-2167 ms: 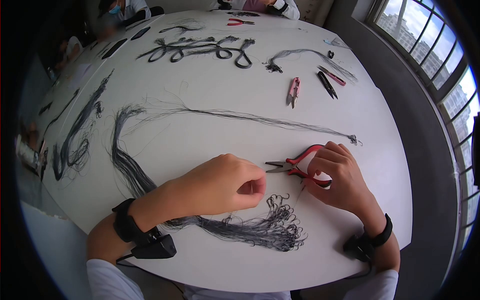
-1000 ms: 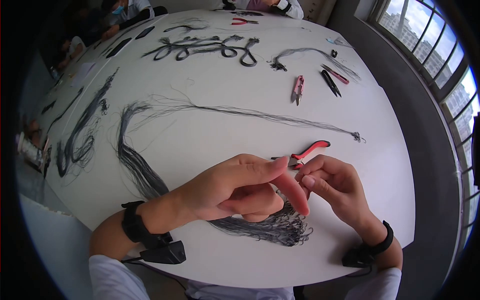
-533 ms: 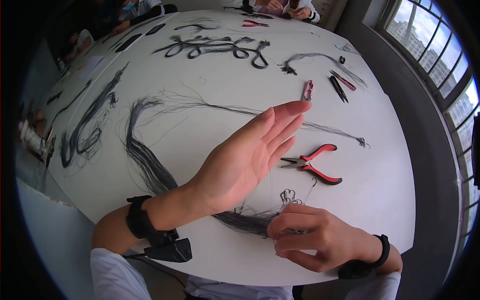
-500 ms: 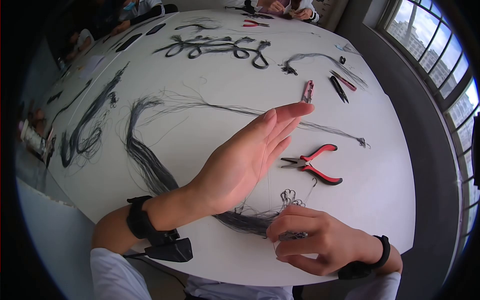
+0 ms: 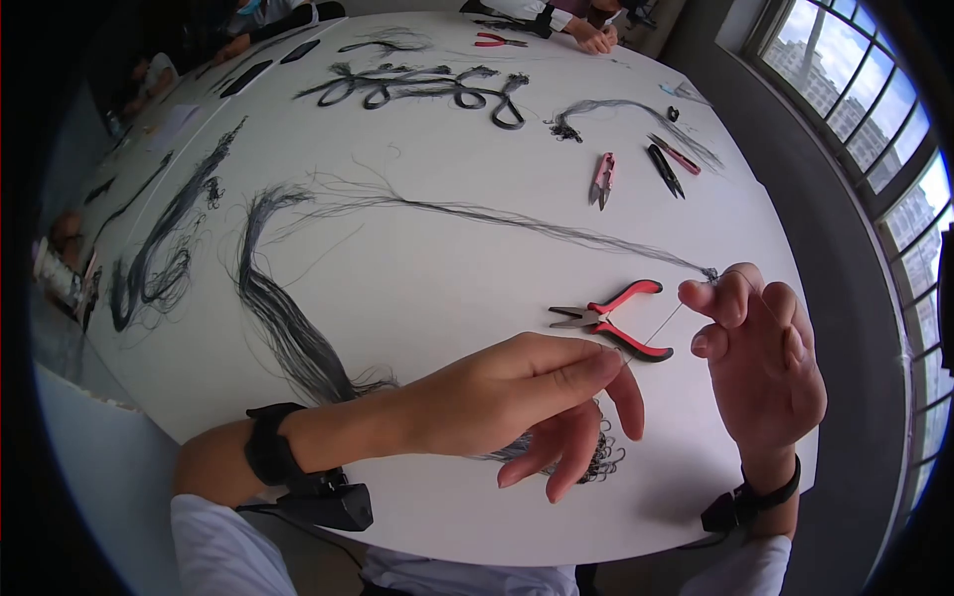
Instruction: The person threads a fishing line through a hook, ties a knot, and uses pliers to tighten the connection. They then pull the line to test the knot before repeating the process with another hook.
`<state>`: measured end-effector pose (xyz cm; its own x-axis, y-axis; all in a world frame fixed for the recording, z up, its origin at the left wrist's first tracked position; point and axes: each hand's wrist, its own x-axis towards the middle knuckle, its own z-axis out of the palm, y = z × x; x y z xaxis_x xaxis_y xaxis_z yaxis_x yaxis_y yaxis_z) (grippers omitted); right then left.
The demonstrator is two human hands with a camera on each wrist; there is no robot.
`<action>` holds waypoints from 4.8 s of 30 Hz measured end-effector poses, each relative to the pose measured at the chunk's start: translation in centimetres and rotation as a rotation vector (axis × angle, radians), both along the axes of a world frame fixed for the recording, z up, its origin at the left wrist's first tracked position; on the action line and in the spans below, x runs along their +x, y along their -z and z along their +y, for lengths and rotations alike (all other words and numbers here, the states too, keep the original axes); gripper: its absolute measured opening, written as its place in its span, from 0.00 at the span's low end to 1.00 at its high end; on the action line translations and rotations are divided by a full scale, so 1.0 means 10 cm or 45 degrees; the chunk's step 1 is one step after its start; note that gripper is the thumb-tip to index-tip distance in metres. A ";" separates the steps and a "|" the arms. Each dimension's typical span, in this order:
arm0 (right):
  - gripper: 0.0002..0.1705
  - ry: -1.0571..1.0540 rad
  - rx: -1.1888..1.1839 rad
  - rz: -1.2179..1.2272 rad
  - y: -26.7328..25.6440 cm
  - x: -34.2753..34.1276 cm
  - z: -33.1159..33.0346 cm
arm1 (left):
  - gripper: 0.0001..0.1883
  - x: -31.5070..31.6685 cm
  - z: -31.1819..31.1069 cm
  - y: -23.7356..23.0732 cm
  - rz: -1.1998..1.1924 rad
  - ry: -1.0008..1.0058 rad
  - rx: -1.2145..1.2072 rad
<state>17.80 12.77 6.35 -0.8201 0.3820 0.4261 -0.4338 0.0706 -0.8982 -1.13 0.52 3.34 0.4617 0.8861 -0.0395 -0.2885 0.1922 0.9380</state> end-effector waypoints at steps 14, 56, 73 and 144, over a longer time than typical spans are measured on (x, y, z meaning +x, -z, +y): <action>0.14 0.359 0.197 -0.053 0.15 -0.08 0.20 | 0.28 0.03 0.00 0.02 -0.366 0.106 0.110; 0.07 0.196 0.276 -0.282 -0.05 0.03 -0.12 | 0.22 0.00 0.00 0.02 0.061 0.024 -0.048; 0.04 -0.300 0.846 -0.323 0.04 -0.08 -0.37 | 0.26 -0.19 0.17 0.06 -0.501 -0.637 0.180; 0.01 0.189 0.818 -0.693 0.32 -0.15 -0.14 | 0.27 -0.13 0.08 -0.09 -0.632 -0.539 0.130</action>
